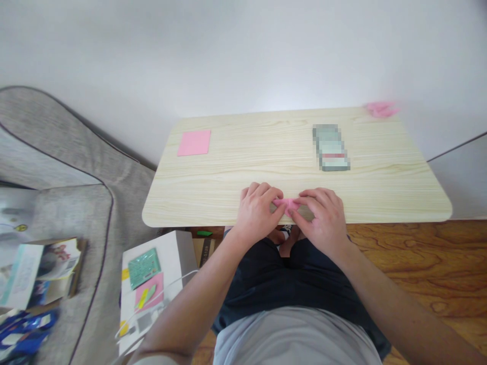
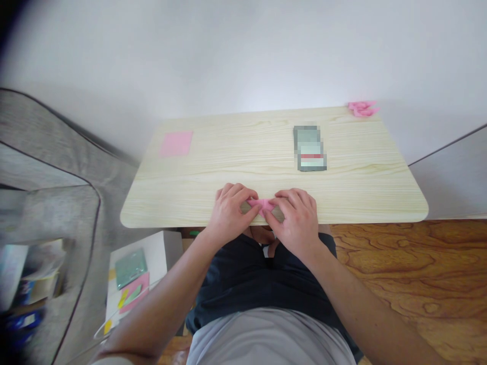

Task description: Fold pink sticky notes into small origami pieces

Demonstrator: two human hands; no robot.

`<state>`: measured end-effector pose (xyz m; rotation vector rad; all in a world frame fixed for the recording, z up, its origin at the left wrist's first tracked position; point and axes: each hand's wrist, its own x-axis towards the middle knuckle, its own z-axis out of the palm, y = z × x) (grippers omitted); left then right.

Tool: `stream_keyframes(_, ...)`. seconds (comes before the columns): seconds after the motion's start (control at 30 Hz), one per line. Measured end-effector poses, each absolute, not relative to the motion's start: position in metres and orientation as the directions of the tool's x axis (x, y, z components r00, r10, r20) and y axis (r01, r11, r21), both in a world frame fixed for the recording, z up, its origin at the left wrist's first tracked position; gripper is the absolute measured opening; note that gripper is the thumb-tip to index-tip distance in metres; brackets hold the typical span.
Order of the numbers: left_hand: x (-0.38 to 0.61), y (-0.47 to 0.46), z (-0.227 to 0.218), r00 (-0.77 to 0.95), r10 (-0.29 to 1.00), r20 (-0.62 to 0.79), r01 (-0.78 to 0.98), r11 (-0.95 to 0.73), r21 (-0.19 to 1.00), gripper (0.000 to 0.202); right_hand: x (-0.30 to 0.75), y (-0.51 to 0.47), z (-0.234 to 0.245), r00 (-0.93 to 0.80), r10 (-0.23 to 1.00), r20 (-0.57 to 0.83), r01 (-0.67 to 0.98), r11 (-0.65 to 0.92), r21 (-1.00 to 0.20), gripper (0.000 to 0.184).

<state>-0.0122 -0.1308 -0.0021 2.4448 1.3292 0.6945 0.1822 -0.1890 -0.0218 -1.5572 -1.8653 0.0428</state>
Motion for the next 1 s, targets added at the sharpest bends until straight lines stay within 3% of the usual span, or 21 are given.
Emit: stream_keyframes(1.0, -0.031, -0.164, -0.011, 0.490, 0.809, 0.326, 0.684, -0.588, 0.431, 0.020, 0.187, -0.210, -0.023, -0.090, 0.886, 0.454, 0.844, 0.310, -0.437, 0.028)
